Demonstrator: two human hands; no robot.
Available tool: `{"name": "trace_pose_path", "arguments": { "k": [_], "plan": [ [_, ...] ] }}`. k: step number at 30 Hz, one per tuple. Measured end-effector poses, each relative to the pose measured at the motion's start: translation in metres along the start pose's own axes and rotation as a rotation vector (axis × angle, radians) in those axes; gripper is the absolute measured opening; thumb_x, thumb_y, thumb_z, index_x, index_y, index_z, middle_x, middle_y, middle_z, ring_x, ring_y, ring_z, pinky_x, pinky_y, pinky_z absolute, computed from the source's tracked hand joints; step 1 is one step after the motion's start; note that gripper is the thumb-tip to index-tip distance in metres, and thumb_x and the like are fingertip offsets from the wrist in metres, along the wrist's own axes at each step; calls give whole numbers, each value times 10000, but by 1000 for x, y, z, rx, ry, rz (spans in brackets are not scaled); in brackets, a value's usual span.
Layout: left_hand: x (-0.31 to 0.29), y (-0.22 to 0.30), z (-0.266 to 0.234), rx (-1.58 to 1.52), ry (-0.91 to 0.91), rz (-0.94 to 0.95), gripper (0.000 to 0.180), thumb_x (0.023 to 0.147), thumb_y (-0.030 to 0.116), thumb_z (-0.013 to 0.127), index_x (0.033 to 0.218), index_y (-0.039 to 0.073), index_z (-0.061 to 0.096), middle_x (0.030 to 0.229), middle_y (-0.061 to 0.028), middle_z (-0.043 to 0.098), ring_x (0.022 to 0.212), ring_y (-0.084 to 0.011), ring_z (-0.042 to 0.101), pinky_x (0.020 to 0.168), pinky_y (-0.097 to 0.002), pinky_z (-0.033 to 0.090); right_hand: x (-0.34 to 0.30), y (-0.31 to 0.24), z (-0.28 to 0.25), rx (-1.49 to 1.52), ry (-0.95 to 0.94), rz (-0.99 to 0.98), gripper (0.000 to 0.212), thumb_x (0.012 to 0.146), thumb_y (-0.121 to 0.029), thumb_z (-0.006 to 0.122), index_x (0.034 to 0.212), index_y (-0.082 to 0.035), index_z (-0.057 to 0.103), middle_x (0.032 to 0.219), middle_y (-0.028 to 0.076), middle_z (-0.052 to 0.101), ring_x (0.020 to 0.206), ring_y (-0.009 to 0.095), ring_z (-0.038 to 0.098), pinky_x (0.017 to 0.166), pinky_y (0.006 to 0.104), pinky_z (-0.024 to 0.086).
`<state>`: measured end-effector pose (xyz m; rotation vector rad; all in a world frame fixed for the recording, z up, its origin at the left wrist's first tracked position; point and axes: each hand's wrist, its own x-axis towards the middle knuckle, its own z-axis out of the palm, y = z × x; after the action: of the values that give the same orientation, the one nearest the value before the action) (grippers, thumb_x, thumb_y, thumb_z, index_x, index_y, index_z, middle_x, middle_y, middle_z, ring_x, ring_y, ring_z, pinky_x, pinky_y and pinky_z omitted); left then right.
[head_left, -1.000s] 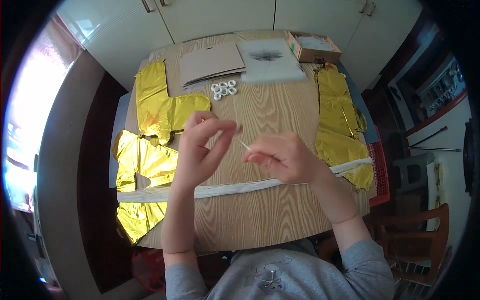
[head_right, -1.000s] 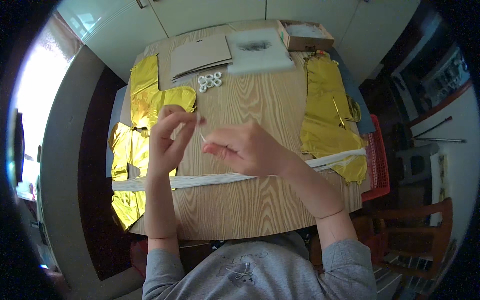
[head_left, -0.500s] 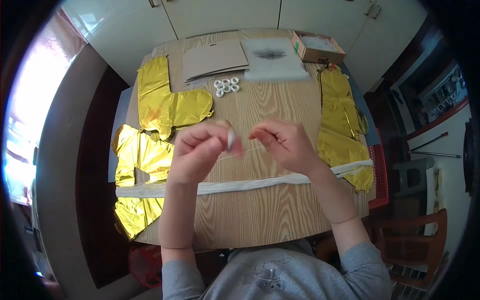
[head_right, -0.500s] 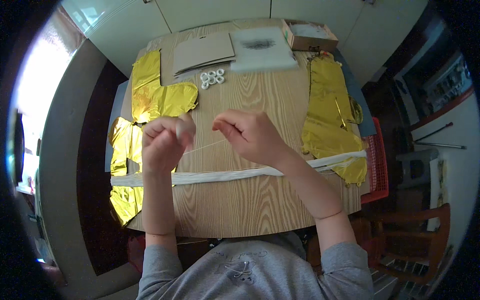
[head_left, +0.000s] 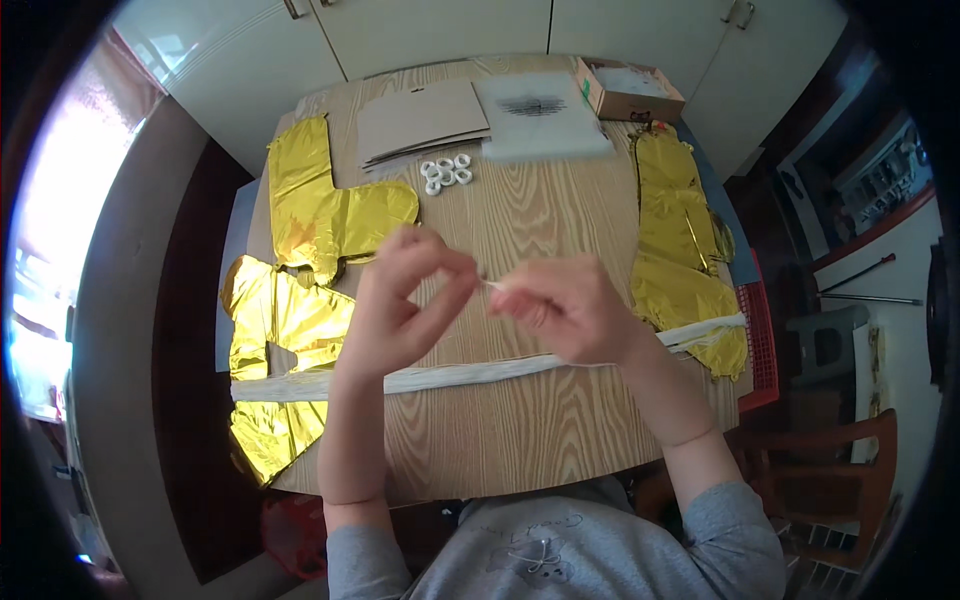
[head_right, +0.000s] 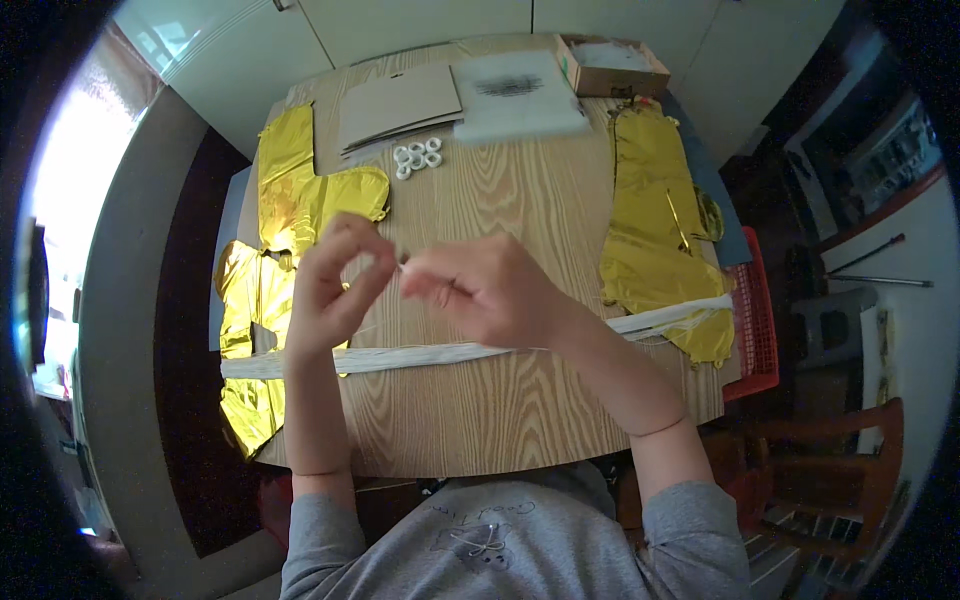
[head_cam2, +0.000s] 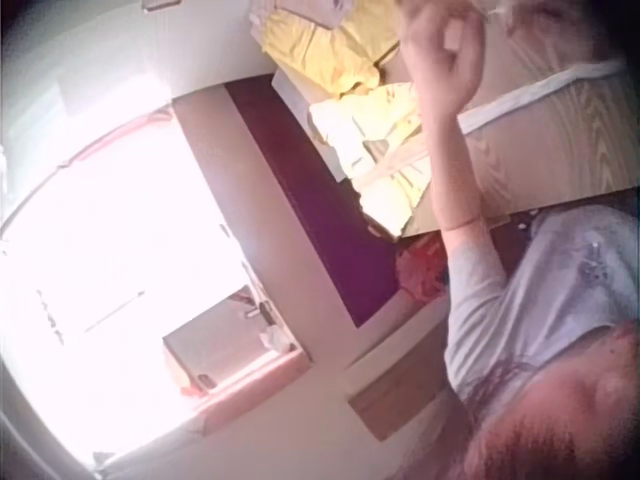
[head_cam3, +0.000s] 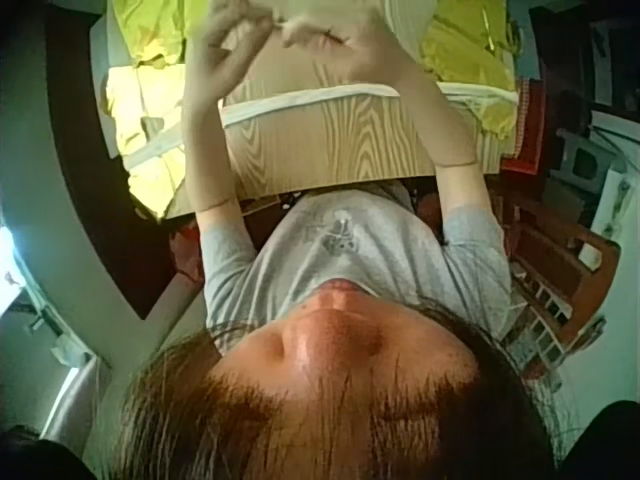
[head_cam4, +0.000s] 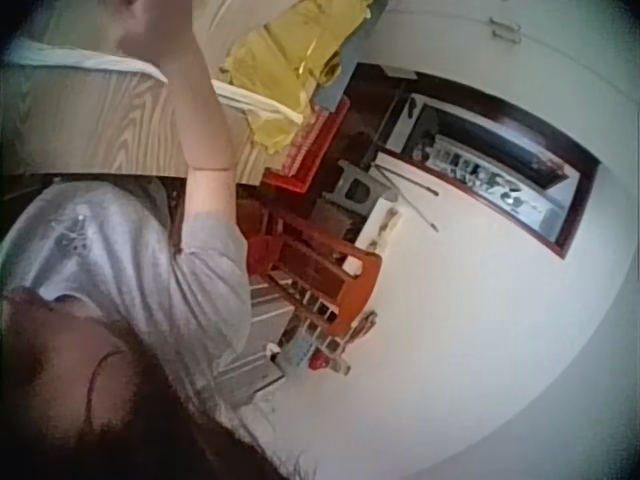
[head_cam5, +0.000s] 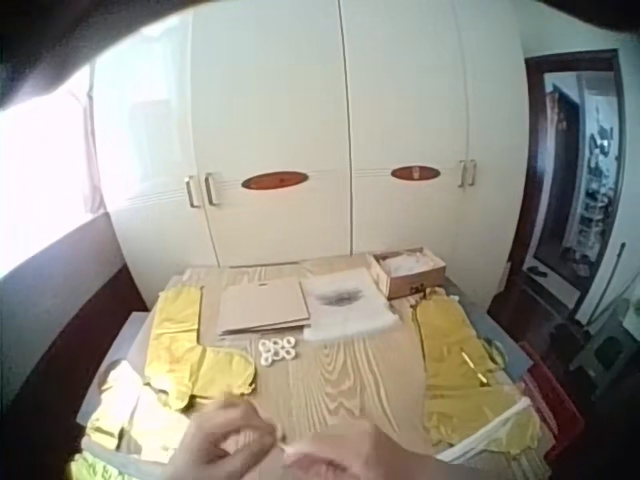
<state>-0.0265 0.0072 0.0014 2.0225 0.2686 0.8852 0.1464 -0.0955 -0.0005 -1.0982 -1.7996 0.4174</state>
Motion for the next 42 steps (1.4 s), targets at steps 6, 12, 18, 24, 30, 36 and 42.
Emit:
{"name": "trace_pose_path", "arguments": {
  "k": [6,12,18,24,30,36,42],
  "plan": [
    [2,14,12,-533,148,-151,95,777,14,571,840,-48,604,858,-65,605,798,-127,519,734,-262,415,-6,19,10,-65,61,5,82,807,-133,574,779,-56,567,631,73,570,542,250,573,494,335,435],
    [0,-2,-1,-282,-167,-13,171,803,52,565,945,-19,630,915,-64,635,785,-130,517,716,-278,412,1,4,-5,-75,104,67,79,809,-133,571,785,-58,570,633,88,564,545,253,568,486,334,428],
    [-1,2,4,52,9,-80,111,782,-16,567,870,-28,634,823,-90,617,865,-164,544,766,-292,428,-3,3,-2,18,-16,36,99,817,-117,571,753,-41,580,628,78,565,527,209,557,476,301,415],
    [-2,2,6,-687,-93,-82,134,811,15,547,883,-66,624,933,-113,623,810,-136,532,753,-271,427,-5,22,7,-98,55,21,76,831,-74,550,799,-23,597,634,60,569,522,145,537,481,257,398],
    [1,-3,9,248,-27,-76,150,822,55,544,897,-48,624,858,-74,643,756,-132,531,716,-249,420,-2,1,-12,-8,56,29,73,819,-83,551,814,-31,601,660,73,585,542,186,564,506,277,429],
    [2,2,19,-299,170,-14,129,767,2,564,873,-15,637,769,-80,641,691,-138,504,641,-277,422,-6,18,9,-123,-19,-28,99,830,-114,553,799,-31,599,641,57,575,523,135,538,489,244,410],
    [1,-3,9,-416,-139,75,146,748,-33,587,878,-3,646,807,-54,655,706,-122,482,644,-250,400,1,11,-4,34,134,161,76,816,-89,563,780,-27,589,651,49,583,537,120,536,488,242,414]
  ]
}}
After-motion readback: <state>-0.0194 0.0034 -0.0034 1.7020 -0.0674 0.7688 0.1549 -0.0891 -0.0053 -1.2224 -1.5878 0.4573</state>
